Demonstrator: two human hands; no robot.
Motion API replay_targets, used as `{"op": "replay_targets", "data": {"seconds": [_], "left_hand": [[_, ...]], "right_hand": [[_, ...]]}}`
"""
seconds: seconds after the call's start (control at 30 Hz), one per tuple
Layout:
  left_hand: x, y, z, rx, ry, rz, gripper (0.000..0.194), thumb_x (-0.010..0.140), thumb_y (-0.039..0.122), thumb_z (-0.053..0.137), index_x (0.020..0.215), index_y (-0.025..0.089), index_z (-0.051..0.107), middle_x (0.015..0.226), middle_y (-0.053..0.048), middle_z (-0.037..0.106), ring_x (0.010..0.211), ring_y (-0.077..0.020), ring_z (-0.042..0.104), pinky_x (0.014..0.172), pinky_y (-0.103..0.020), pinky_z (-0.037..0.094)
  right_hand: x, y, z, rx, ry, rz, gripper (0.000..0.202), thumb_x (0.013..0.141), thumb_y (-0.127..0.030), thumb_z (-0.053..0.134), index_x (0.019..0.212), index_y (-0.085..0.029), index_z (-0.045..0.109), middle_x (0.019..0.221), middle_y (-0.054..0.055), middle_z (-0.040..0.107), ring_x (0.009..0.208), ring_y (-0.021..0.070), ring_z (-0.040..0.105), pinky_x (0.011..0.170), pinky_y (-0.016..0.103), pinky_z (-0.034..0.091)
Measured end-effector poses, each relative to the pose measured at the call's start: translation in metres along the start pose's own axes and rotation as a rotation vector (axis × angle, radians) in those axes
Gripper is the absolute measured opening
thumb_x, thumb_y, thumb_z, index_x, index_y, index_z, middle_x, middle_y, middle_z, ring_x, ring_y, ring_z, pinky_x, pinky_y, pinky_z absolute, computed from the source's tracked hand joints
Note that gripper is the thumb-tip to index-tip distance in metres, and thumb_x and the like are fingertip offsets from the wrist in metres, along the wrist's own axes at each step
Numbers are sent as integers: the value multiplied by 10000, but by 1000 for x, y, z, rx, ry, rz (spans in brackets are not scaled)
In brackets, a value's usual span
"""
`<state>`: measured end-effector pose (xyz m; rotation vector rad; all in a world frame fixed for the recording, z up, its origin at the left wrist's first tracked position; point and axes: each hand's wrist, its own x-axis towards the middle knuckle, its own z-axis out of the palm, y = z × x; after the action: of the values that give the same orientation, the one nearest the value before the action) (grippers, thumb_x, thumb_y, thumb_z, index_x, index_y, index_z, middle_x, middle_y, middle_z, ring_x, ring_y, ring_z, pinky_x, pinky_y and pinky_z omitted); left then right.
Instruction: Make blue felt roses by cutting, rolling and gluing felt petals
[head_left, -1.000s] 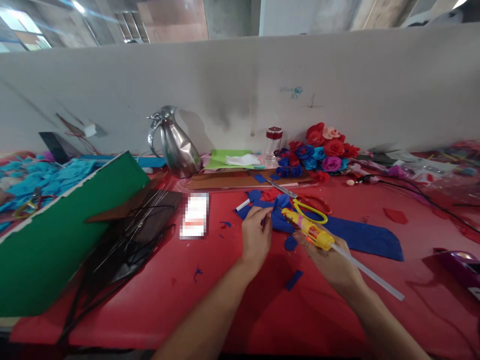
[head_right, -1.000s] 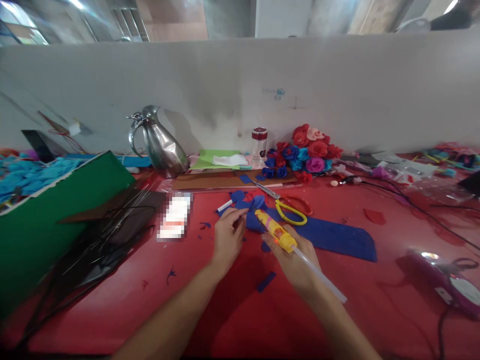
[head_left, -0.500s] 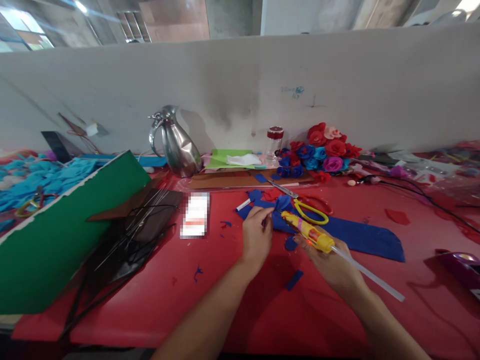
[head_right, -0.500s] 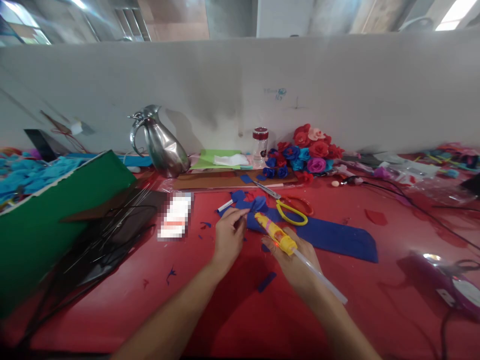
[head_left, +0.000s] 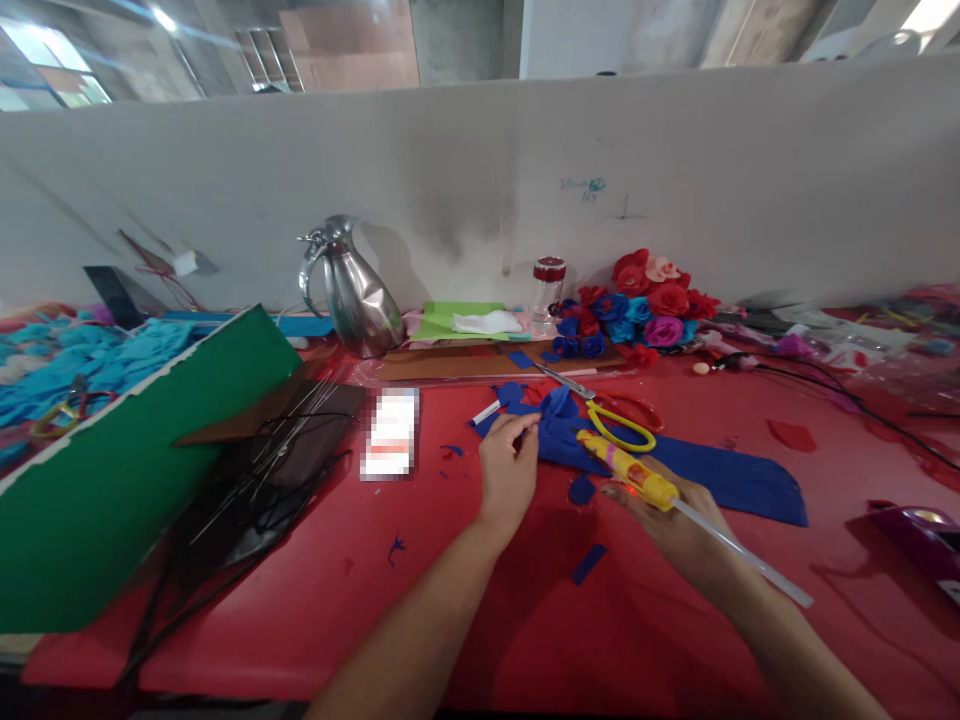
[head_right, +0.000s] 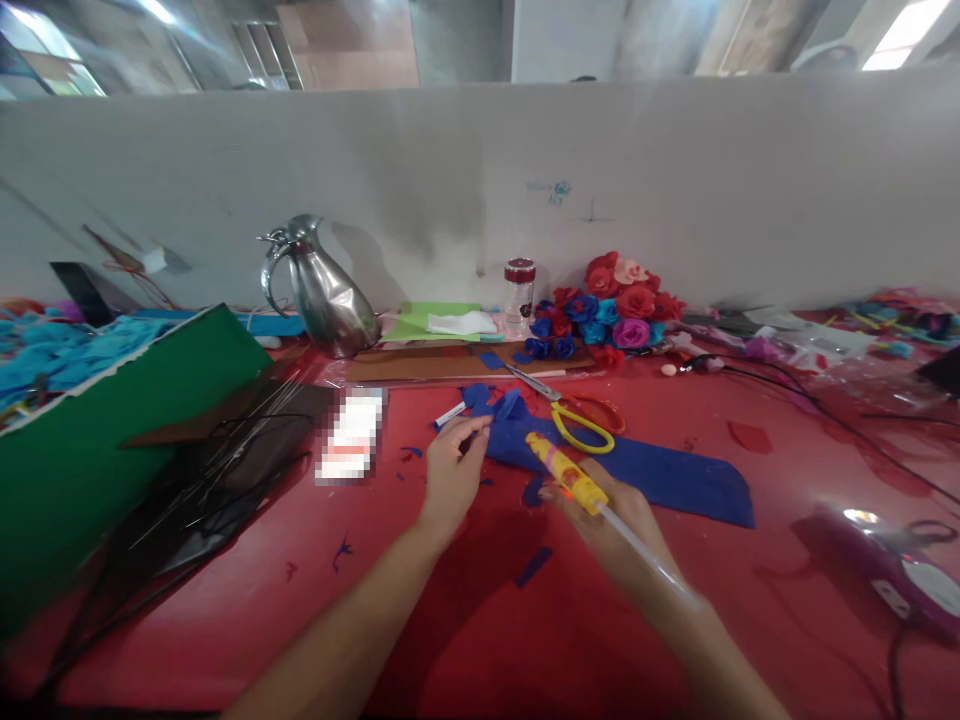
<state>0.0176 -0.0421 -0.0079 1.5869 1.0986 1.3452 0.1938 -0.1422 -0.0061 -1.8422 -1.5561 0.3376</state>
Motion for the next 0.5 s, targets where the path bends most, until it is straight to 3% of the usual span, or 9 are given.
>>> {"op": "replay_targets", "data": {"seconds": [0.1,0.23,0.37,0.43,0.5], "left_hand": [[2,-2,2,-183,21,-167,174,804,161,593,880,179,748,895,-50,735,838,-161,646,803,-300,504],[5,0,3,-474,18,-420,150,739,193,668,873,160,726,725,5,666,635,-89,546,649,-230,439],[6,6,3,-697,9,-514,200,657,237,733,829,150,680,615,53,549,519,-48,406,533,-208,327],[6,7,2,-748,8,-507,215,642,246,740,819,153,660,635,48,546,531,-48,405,535,-209,316],[6,8,2,-753,-2,-488,213,657,253,729,828,157,646,660,43,544,548,-50,409,545,-214,317]], "right_hand": [[9,24,-31,-173,-23,9,195,807,-482,604,769,-293,573,665,41,673,557,221,630,498,302,414],[29,79,-68,-338,14,45,218,705,-429,703,787,-267,582,796,124,676,632,264,643,549,366,424],[49,128,-91,-346,83,66,188,615,-339,728,692,-278,568,736,141,642,676,306,631,615,428,471],[54,129,-93,-376,153,64,185,539,-291,711,655,-276,567,754,152,654,733,355,636,671,489,487],[53,106,-83,-379,197,53,121,549,-301,657,642,-268,586,786,157,677,804,391,639,747,555,476]]}}
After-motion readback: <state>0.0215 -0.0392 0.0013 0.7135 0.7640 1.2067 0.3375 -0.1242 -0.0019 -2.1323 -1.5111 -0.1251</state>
